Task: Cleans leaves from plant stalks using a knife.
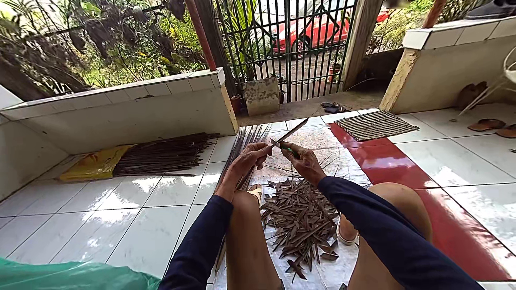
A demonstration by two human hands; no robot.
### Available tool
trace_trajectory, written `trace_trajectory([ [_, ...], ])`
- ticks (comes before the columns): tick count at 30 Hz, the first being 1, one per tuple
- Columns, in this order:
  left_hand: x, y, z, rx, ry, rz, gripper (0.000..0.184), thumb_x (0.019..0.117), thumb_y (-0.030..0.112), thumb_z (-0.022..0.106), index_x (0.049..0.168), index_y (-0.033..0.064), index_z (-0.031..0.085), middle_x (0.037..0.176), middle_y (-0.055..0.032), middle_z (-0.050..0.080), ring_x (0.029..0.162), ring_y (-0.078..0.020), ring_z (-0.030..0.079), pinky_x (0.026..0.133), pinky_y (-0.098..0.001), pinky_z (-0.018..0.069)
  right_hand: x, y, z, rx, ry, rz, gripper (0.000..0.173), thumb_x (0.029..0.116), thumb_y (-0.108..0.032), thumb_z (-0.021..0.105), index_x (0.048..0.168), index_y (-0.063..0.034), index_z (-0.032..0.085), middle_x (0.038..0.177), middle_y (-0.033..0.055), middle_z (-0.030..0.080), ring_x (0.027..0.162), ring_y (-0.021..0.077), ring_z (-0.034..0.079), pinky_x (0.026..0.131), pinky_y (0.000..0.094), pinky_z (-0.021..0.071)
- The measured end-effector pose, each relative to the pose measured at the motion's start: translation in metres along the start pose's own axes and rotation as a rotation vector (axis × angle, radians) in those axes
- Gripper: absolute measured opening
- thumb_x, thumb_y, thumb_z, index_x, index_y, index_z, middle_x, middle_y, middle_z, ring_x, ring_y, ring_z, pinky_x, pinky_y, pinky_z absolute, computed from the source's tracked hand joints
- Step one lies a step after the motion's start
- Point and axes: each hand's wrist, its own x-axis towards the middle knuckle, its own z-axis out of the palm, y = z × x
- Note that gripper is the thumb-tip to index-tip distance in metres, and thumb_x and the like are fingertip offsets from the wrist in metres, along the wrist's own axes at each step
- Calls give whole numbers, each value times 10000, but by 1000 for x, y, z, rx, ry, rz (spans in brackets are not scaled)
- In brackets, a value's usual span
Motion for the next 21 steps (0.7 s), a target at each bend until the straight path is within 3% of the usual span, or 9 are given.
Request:
trace_trajectory([
  [4, 1, -1, -1, -31, -14, 7, 244, 1079, 252, 529, 986, 57, 642, 565, 26, 389, 435, -73, 394, 471, -222, 445, -2, -3, 1, -56, 43, 41, 365, 1059, -458, 536, 1377, -335, 666, 1127, -30, 744, 921, 147, 698, 824, 474, 560],
  [7, 2, 0, 0, -45, -9, -6, 235, 1077, 240, 531, 986, 56, 643, 574, 20, 400, 442, -79, 402, 479, -228, 454, -5, -5, 5, -44, 72, 67, 368, 1063, -440, 533, 1389, -325, 660, 1175, -21, 737, 975, 161, 699, 867, 494, 555],
  [12, 1, 11, 13, 4, -22, 42, 289, 1097, 238, 496, 1154, 19, 677, 677, -75, 584, 520, -133, 556, 500, -265, 521, -4, -6, 12, 16, 68, 72, 380, 1064, -434, 537, 1399, -299, 654, 1212, -27, 731, 998, 142, 697, 910, 478, 549],
  [16, 1, 15, 20, -8, 11, 62, 222, 1091, 207, 507, 1098, 38, 651, 642, -57, 540, 475, -105, 497, 443, -214, 447, -4, -6, 12, 89, 32, 70, 364, 1065, -396, 551, 1396, -283, 654, 1157, -9, 736, 933, 140, 700, 870, 460, 570],
  [21, 6, 5, 11, -128, -50, 22, 175, 1063, 205, 553, 1067, 64, 656, 602, -2, 452, 448, -79, 423, 460, -222, 450, -5, -4, 12, 110, 19, 63, 353, 1057, -424, 561, 1373, -309, 668, 1134, -32, 740, 906, 120, 694, 852, 444, 569],
])
